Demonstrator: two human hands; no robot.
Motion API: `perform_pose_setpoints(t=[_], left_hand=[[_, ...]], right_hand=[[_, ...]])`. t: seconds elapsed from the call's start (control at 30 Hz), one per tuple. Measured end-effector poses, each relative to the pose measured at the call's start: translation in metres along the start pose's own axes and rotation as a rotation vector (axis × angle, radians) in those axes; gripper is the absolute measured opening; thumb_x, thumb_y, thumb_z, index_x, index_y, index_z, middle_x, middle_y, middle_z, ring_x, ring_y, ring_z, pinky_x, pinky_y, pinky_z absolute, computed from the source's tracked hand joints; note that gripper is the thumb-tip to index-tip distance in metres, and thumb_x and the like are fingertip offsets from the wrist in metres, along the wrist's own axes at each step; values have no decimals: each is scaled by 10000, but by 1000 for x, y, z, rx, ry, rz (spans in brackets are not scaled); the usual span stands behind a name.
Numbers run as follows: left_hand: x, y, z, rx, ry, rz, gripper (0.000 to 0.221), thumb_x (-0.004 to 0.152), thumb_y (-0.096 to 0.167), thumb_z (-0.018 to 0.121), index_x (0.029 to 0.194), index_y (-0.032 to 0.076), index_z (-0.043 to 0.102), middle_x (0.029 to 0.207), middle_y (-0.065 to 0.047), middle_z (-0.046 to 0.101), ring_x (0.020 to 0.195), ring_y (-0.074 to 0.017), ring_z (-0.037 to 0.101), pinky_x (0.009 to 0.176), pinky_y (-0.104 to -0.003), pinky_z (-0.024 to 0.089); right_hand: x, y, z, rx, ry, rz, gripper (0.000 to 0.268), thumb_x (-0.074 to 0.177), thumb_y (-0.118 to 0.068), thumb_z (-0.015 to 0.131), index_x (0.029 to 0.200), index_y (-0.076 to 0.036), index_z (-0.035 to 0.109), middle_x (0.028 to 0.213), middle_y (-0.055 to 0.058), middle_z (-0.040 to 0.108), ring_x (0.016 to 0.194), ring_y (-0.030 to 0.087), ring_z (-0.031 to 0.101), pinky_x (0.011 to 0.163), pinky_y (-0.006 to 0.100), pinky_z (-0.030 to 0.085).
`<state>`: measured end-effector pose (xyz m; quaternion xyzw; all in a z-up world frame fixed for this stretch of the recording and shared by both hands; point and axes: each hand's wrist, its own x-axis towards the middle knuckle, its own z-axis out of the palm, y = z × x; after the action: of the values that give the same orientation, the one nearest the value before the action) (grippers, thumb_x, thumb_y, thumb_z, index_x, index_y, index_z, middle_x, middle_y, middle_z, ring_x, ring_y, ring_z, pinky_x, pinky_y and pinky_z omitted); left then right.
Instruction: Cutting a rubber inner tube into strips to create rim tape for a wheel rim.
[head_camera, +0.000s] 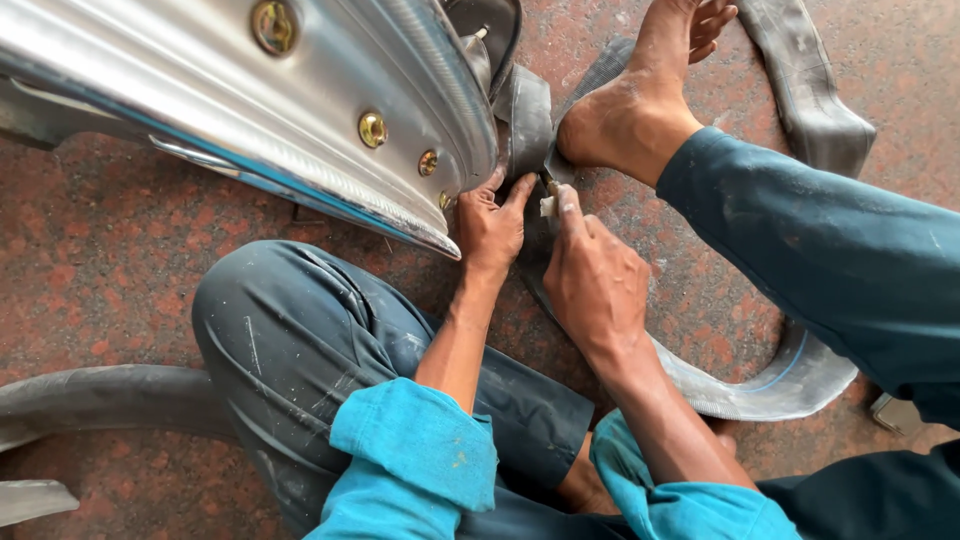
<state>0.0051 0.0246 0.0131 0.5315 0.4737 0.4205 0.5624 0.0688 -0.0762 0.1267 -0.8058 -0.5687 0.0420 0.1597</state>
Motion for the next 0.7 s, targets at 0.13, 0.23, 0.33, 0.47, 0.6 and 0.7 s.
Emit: perform_pose_setpoints(t=[0.13, 0.23, 0.33, 0.47, 0.6, 0.7], left_hand=[[1, -1, 1, 34, -11, 65, 285, 909, 181, 773, 1123, -8, 769, 987, -87, 807, 846, -135, 739, 808, -304, 566], [0, -13, -1, -115, -69, 80, 227, 924, 147, 773, 1094, -2, 770, 977, -83, 818, 842, -100, 688, 785, -299, 567], [-4, -6, -4, -209, -80, -38, 248, 901, 137, 780, 1117, 18, 753, 944, -59, 800, 782, -68, 659, 732, -275, 550], [-5, -7, -1, -79, -74, 90, 159, 918, 104, 767, 1025, -13, 760, 910, -60, 794, 800, -76, 671, 738, -272, 547], [-8, -19, -8, -217, -114, 65, 129, 937, 76, 762, 1023, -19, 748, 934, -61, 779, 815, -86, 653, 738, -273, 543], [-8, -9, -9, -193, -120, 88, 139, 929, 70, 763, 1040, -13, 747, 962, -52, 780, 844, -86, 666, 774, -269, 548]], right_hand=[[-3, -2, 0, -95, -9, -11, 499, 945, -94, 562, 1439, -19, 554, 790, 189, 667, 651, 368, 681, 561, 488, 527], [-3, 2, 11, -40, 23, -15, 481, 966, -92, 565, 1441, -19, 552, 789, 181, 663, 661, 369, 677, 579, 489, 523], [-7, 3, 11, -40, 17, -2, 457, 974, -106, 566, 1426, -36, 560, 809, 172, 675, 677, 380, 677, 588, 498, 520], [-14, 7, 4, -43, -2, 3, 487, 961, -101, 553, 1445, -42, 550, 762, 179, 654, 654, 360, 675, 587, 490, 525], [-14, 4, 9, -22, 34, -25, 488, 957, -83, 554, 1444, -53, 553, 821, 171, 672, 690, 360, 678, 614, 481, 532], [-22, 0, 1, 21, 31, -8, 481, 982, -75, 547, 1461, -43, 538, 816, 167, 667, 687, 348, 677, 612, 474, 527]])
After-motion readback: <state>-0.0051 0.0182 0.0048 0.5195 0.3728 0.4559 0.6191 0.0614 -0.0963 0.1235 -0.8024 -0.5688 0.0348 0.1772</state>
